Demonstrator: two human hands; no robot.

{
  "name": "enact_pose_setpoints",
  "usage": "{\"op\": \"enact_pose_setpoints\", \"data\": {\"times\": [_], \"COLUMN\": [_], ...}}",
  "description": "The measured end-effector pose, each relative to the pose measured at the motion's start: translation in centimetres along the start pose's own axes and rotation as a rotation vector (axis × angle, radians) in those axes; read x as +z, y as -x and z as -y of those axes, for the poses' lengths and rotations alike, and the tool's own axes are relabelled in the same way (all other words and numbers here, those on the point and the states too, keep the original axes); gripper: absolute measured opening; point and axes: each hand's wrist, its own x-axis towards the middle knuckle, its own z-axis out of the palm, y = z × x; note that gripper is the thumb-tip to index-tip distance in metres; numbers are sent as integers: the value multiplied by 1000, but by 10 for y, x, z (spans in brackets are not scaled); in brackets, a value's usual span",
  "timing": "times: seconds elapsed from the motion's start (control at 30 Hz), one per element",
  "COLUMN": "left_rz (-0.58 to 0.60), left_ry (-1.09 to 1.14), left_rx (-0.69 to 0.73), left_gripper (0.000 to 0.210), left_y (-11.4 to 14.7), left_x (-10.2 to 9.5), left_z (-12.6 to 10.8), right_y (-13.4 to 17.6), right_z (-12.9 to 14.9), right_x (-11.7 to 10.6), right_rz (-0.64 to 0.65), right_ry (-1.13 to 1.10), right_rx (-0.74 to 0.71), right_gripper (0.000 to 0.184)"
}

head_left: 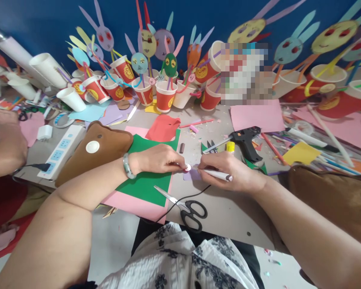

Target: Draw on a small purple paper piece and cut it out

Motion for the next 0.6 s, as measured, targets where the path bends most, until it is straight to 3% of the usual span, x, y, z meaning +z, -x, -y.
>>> {"op": "enact_pose_setpoints", "data": {"times": [0.13,0.3,0.6], "left_rz": [6,-4,6], "left_ry": [-9,-15,4], "left_rx": [11,2,5], "left_gripper": [22,22,23], "left_y": [0,-1,0], "left_x": [1,1,2], "left_z": [1,0,2], "right_y": [1,2,3], "right_z": [2,-3,-4], "right_x": [-5,-4,-9], "right_rz": [55,-3,103], "right_ry": [-31,-47,-251], "right_rx": [-7,28,122], "right_gripper": [22,18,15]}}
